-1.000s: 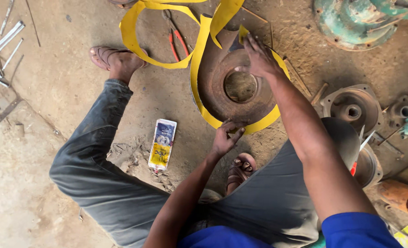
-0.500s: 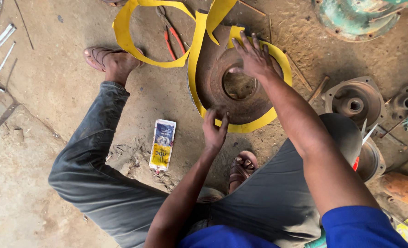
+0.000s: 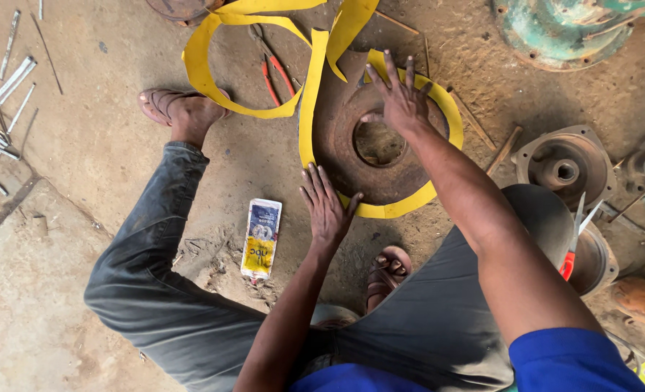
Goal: The person sits on the floor and uses red-handled scissors to cut a long strip of yellow material. They trim the strip to a specific length and then place it around a curved metal part on the floor.
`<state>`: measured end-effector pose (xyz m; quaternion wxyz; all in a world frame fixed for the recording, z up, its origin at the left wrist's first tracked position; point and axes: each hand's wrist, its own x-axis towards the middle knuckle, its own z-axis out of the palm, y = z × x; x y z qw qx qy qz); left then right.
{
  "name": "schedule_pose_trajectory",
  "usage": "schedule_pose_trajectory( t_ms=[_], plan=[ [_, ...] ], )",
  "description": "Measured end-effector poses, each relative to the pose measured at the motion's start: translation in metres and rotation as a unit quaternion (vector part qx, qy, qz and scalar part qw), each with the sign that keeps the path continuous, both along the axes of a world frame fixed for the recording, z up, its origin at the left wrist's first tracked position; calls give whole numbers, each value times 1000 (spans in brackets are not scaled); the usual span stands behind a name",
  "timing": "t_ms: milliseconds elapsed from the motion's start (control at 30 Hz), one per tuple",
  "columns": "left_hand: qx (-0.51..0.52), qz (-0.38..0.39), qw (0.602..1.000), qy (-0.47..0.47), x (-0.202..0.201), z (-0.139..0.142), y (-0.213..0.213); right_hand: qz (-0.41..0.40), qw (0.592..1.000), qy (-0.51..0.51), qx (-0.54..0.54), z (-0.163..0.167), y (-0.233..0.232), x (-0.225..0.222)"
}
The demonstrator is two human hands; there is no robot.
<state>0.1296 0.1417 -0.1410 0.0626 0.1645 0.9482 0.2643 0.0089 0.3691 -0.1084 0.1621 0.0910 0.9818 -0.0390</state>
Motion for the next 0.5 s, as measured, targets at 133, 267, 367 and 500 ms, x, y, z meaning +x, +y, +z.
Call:
schedule_pose_trajectory(
  t_ms=[133,267,367,500],
  plan=[
    [-18,-9,1000,-2,-1,0,-1,12,999,-21,22,-1,-1,-1],
    [-41,-17,999,-3,-2,2,-2,-10,999,-44,28,-4,0,-2],
    [-57,-18,998,-21,-3,3,-3,-32,998,-40,23,-5,1,-4],
    [-52,-9,998,-44,-6,0,-6,-46,998,-50,7,-5,1,-6]
  ],
)
